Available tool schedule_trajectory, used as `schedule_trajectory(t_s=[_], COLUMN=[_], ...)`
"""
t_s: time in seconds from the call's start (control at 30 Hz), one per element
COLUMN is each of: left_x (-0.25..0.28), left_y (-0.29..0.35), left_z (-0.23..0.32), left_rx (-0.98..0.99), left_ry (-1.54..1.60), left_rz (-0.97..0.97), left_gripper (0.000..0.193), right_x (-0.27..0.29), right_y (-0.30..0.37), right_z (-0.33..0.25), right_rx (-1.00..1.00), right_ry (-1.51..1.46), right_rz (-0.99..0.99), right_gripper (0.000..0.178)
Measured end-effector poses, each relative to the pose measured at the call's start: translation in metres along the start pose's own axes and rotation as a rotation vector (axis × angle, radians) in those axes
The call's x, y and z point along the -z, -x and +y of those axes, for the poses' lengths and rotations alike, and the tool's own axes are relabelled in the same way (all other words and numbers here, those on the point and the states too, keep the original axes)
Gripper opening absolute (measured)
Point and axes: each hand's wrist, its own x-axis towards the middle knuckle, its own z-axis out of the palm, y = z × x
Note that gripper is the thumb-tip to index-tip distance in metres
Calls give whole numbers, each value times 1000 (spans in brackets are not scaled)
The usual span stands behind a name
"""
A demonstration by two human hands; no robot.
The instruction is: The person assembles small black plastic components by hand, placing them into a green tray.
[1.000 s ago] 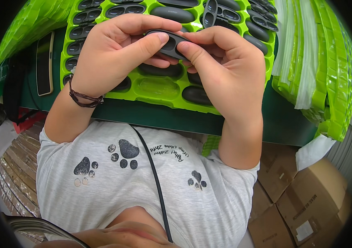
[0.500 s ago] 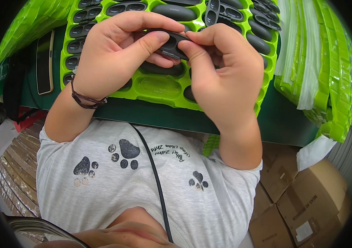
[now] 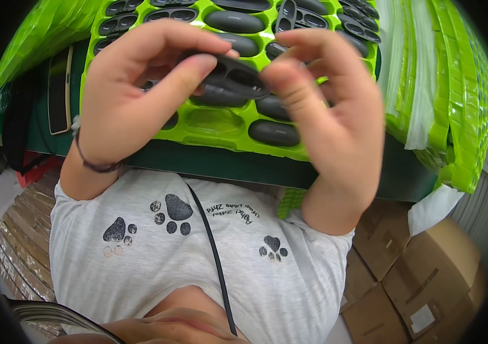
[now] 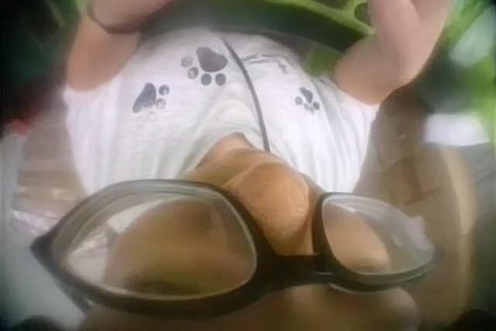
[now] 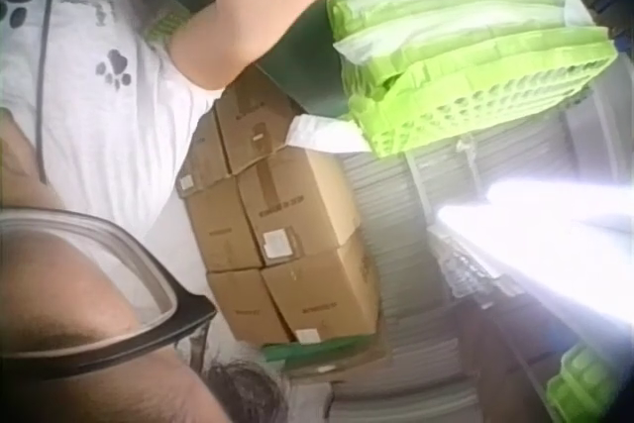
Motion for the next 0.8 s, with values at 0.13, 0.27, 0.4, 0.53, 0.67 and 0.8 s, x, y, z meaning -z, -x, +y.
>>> schedule_trajectory(t_s=[0.13,0.27,0.4,0.53,0.67,0.8], left_x=[0,-4,-2,3,-5,-3], left_y=[9,14,16,9,6,2], left_z=[1,-5,-2,4,-11,-12], left_rx=[-147,-186,-169,-139,-250,-315], left_ry=[-368,-658,-762,-730,-804,-868], left_rz=[-122,-212,-271,-309,-171,-238], left_gripper=[16,15,18,18,21,26], right_x=[28,30,23,25,25,23], right_y=[-8,-12,-11,-10,-8,-7], right_z=[8,21,15,17,15,13], right_rx=[105,155,72,149,140,136], right_ry=[404,669,736,765,766,827], right_rz=[108,-18,-61,-102,-120,-101], right_gripper=[14,20,27,43,51,47])
